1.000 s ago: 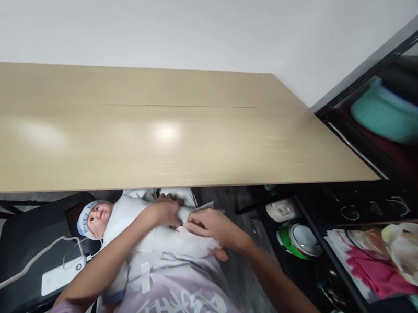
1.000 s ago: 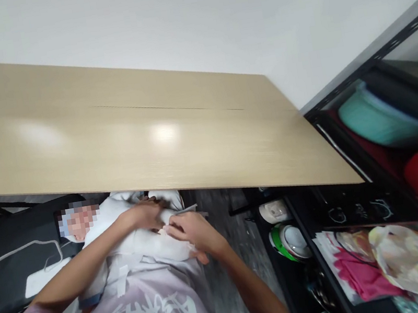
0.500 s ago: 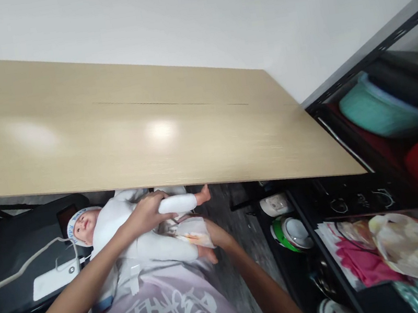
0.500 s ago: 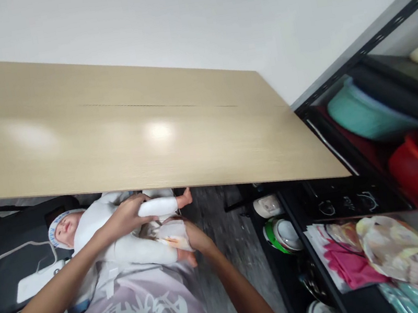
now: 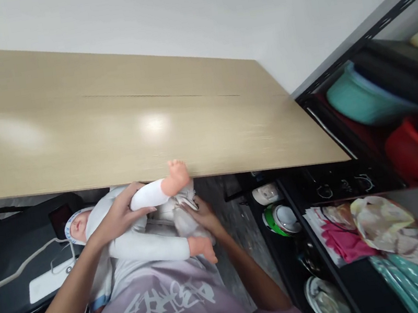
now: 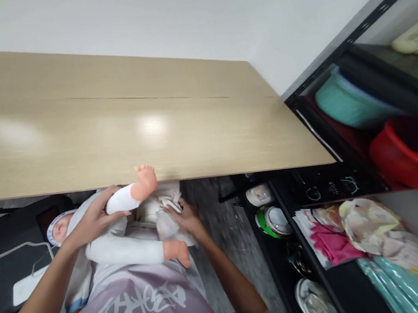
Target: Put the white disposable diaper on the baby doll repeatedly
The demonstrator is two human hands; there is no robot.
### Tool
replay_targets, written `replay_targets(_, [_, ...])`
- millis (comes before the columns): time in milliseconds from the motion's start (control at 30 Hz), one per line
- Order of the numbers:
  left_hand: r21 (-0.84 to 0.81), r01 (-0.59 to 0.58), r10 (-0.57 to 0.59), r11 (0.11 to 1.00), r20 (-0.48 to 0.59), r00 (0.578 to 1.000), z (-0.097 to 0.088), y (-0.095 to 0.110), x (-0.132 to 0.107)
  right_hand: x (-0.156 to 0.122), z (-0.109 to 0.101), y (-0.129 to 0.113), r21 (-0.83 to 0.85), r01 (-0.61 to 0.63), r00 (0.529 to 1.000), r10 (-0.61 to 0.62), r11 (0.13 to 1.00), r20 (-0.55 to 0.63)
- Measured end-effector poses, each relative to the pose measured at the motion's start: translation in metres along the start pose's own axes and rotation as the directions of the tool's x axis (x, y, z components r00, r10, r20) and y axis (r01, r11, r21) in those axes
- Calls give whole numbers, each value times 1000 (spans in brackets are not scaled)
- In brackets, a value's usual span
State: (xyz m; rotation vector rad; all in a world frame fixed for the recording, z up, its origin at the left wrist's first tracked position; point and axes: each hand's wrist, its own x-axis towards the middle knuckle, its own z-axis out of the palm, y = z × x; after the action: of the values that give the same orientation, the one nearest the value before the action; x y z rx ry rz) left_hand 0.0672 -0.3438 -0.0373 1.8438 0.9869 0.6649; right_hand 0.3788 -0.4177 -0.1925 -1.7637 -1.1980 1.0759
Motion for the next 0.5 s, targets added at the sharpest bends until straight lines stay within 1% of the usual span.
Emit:
replay_targets(67, [9,-13,14,1000,-33,999,-1,-4,-2,3,12,6,-139,33,993,-48,990,-105])
replay_targets(133, [16,-17,18,1000,-50,999,-1,-8,-5,3,17,6,-325,60,966,-138,944,-221])
replay_targets(167, [21,-15,17,1000,-55,998,-2,-9,-6,3,18,5,-398,78,950,-189,914,-249])
replay_targets(200, [28,-12,13,1000,-58,998,-2,-10,-7,4,18,2,-441,112,941,-238,890,-241])
replay_targets(267, [44,-6,9,999,-64,998,-2,-12,-8,6,21,-5,-462,241,932,-336,853,-135])
replay_targets(333, [63,-12,16,998,-61,998,-1,-12,-7,12,30,-11,-436,380,904,-427,816,-11])
replay_targets(367, [73,-19,24,997,-56,998,-1,-12,-7,16,36,-12,-426,424,890,-454,799,33])
replay_targets(433, [77,-35,38,996,-42,998,0,-13,-7,23,51,-11,-435,453,882,-464,778,88])
replay_targets(500, [60,-40,42,997,-36,998,0,-16,-8,28,63,-6,-462,452,887,-439,763,144])
